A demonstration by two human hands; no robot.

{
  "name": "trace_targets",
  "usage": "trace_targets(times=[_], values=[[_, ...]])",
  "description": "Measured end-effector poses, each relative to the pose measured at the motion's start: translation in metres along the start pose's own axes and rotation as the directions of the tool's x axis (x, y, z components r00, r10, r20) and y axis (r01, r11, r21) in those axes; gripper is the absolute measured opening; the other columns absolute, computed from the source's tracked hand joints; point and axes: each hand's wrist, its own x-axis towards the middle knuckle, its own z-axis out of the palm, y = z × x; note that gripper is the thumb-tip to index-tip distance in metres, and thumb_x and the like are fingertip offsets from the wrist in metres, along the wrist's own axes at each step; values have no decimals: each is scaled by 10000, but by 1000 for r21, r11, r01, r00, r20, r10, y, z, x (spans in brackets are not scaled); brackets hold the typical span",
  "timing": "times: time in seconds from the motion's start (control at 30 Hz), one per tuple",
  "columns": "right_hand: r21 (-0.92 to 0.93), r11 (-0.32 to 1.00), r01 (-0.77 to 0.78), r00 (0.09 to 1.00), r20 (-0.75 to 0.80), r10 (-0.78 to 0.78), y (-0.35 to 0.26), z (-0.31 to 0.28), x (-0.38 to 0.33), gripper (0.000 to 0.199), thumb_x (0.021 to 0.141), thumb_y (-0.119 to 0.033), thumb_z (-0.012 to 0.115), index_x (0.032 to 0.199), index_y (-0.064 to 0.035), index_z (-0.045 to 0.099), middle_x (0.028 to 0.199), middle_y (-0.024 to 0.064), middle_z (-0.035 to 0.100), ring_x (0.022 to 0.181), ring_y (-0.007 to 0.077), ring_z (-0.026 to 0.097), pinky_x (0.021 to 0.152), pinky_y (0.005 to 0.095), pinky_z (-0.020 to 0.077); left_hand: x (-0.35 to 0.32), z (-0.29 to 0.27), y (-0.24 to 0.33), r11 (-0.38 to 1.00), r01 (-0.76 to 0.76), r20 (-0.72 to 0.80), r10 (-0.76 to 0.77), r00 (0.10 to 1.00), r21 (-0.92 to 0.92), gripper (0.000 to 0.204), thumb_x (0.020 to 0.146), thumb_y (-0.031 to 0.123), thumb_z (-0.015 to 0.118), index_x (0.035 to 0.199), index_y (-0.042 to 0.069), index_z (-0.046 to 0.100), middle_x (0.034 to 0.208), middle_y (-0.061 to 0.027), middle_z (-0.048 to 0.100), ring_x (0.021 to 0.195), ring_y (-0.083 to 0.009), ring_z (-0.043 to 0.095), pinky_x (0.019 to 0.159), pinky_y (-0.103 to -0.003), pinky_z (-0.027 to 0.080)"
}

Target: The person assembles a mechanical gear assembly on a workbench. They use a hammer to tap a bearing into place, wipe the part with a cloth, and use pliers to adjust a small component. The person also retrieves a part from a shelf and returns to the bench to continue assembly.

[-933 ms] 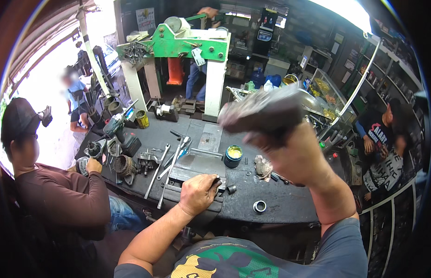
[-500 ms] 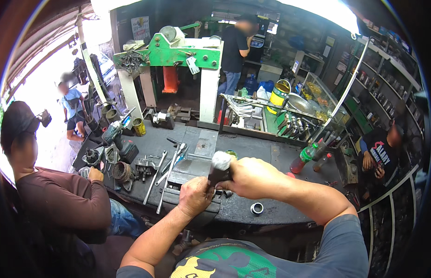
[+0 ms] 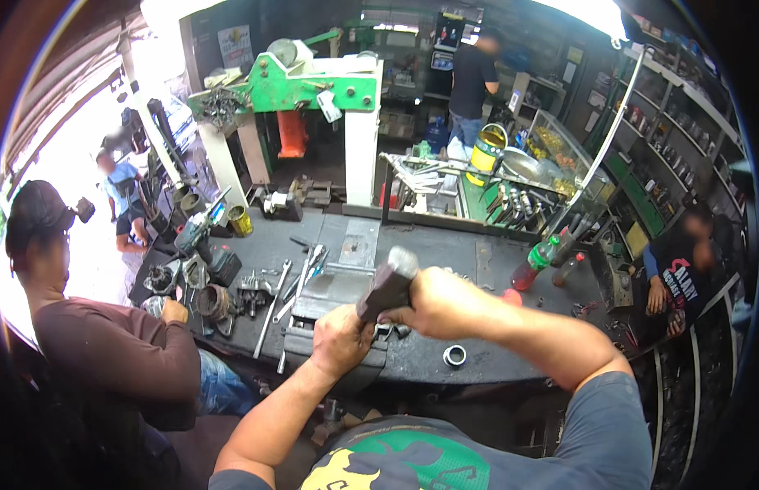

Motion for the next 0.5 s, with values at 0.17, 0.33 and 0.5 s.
trace_targets(times=[0.17, 0.33, 0.5], values=[[237, 967, 95, 962, -273, -28, 45, 47, -41, 475, 1025, -403, 821, 1382, -116, 695, 1076, 227, 821, 1071, 448, 785, 925, 521, 622, 5, 6, -3, 996, 43, -66, -48, 997, -76, 119, 983, 113, 809, 1079, 56, 766, 972, -143, 795, 890, -371, 780, 761, -454, 619], [478, 861, -176, 894, -288, 343, 134, 116, -87, 353, 1021, -286, 807, 1321, -100, 796, 1184, 193, 836, 1121, 422, 791, 984, 477, 605, -23, 2, -15, 794, 200, -358, -463, 811, -574, 105, 1148, 78, 656, 1203, 1, 700, 1050, -97, 777, 977, -179, 741, 905, -337, 596], [458, 710, -535, 690, -248, 680, 211, 195, -154, 535, 905, -290, 917, 1304, 18, 738, 1145, 309, 805, 1170, 495, 758, 1006, 543, 593, -102, -38, -18, 778, 307, -465, -589, 661, -549, 148, 1173, 94, 584, 1237, -25, 645, 1066, -100, 729, 988, -176, 708, 937, -350, 599]])
